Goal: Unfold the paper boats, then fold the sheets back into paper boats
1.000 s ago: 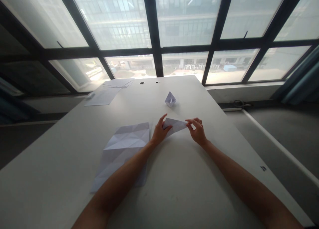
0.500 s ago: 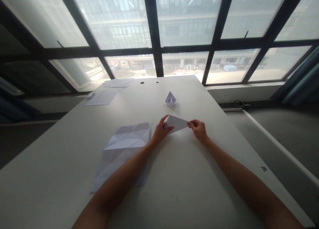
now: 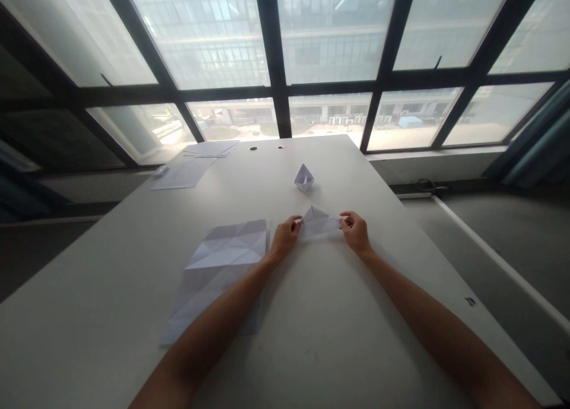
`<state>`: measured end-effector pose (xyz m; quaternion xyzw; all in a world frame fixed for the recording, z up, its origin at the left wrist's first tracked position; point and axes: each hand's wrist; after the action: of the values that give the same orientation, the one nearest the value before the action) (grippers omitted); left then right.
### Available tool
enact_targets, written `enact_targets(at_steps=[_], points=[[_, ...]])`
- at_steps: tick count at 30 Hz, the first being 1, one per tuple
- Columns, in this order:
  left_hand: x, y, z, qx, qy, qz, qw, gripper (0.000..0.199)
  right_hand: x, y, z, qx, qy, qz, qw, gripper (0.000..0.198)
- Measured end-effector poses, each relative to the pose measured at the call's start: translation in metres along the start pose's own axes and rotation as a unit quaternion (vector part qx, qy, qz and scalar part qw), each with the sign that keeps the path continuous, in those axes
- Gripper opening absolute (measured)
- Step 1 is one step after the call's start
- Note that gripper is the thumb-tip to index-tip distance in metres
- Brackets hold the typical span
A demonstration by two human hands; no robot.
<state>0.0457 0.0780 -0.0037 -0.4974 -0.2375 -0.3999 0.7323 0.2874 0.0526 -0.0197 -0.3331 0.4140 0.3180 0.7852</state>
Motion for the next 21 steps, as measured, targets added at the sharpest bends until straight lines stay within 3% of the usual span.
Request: enact_targets(at_steps=[3, 5, 9, 12, 16, 18, 21], points=[[0.006, -0.003, -0.007, -0.008, 0.107, 0.143, 0.984, 0.040, 0.003, -0.001, -0.002, -0.026, -0.052, -0.122, 0.991, 0.017], [0.010, -0.004, -0.010, -0.029, 0.168, 0.177, 0.969, 0.047, 0.002, -0.002, -0.003, -0.038, -0.104, -0.195, 0.974, 0.013], [0.017, -0.002, -0.015, -0.147, 0.253, 0.179, 0.939, 0.046, -0.008, -0.001, -0.009, -0.022, -0.181, -0.283, 0.942, 0.017], [0.018, 0.001, -0.017, -0.229, 0.260, 0.191, 0.918, 0.050, -0.019, 0.006, -0.022, -0.086, -0.213, -0.297, 0.927, 0.034], [0.017, 0.001, -0.021, -0.237, 0.251, 0.216, 0.913, 0.060, -0.028, 0.018, -0.039, -0.254, -0.241, -0.285, 0.892, 0.054], [0.017, 0.001, -0.022, -0.231, 0.254, 0.228, 0.911, 0.063, -0.028, 0.020, -0.042, -0.284, -0.228, -0.299, 0.882, 0.059], [0.015, 0.001, -0.024, -0.222, 0.258, 0.252, 0.906, 0.066, -0.022, 0.017, -0.040, -0.273, -0.207, -0.324, 0.882, 0.064]])
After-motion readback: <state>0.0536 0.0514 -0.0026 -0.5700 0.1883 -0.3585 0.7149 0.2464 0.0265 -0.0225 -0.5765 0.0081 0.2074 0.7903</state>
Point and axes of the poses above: each hand's wrist, its own z-axis towards the middle knuckle, its own y-axis out of the palm, x = y × z, and after that the axes turned 11 degrees about x, right-handed
